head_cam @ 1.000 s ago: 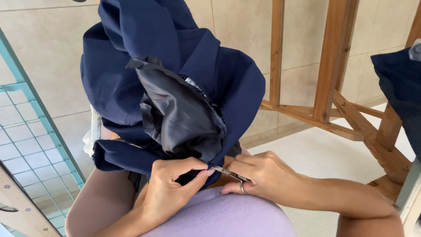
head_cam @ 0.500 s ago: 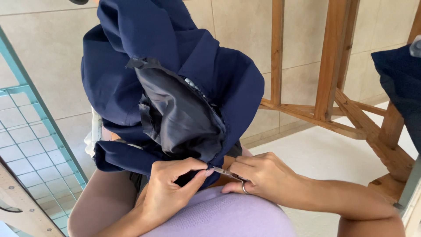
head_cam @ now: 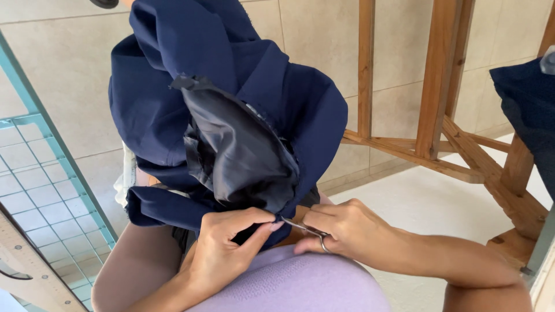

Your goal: Trimming excess threads and fabric from a garment using scissors

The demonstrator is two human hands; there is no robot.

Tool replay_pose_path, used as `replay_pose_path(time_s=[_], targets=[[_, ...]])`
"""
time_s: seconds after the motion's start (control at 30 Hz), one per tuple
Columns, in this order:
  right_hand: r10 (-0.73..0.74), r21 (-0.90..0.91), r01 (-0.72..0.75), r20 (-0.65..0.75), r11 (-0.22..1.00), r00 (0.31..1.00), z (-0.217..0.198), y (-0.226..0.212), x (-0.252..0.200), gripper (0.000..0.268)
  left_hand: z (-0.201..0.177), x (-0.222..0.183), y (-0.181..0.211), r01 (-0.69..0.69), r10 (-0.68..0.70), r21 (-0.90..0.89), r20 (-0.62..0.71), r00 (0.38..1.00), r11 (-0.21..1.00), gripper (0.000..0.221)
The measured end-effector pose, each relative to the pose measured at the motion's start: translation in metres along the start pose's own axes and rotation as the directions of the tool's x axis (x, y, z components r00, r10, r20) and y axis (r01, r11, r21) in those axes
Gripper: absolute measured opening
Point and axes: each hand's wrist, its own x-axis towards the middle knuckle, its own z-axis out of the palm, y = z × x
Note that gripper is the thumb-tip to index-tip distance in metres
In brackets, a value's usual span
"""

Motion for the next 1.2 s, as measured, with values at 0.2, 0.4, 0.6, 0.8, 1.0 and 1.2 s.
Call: replay_pose_path(time_s=[0.2, 0.4, 0.6, 0.8, 1.0, 1.2], targets=[[0.006, -0.094, -0.004, 0.023, 0.996, 1.000, 0.006, 0.003, -0.009, 0.049, 0.001, 0.000, -0.004, -0.014, 0.014, -0.021, 0.021, 1.000, 1.000, 0.004], [-0.007, -0.071, 0.009, 0.025, 0.997, 1.000, 0.003, 0.002, -0.005, 0.046, 0.000, 0.001, -0.001, -0.022, 0.024, -0.042, 0.034, 0.999, 0.999, 0.005], [-0.037, 0.025, 0.037, -0.024, 0.999, 0.999, 0.003, -0.002, 0.002, 0.040, 0.000, 0.000, -0.001, -0.025, 0.027, -0.035, 0.037, 0.999, 0.999, 0.003], [-0.035, 0.086, 0.041, -0.078, 0.995, 0.996, 0.007, -0.002, 0.000, 0.041, 0.000, -0.001, -0.002, -0.029, 0.030, -0.042, 0.042, 0.999, 0.999, 0.005], [-0.025, 0.065, 0.029, -0.057, 0.997, 0.998, 0.010, 0.001, -0.006, 0.037, 0.000, 0.000, 0.000, -0.032, 0.034, -0.054, 0.035, 0.999, 0.998, 0.006], [-0.046, 0.030, 0.048, -0.036, 0.998, 0.998, 0.007, 0.000, -0.003, 0.041, 0.001, -0.002, -0.004, -0.028, 0.030, -0.037, 0.052, 0.998, 0.999, 0.004]])
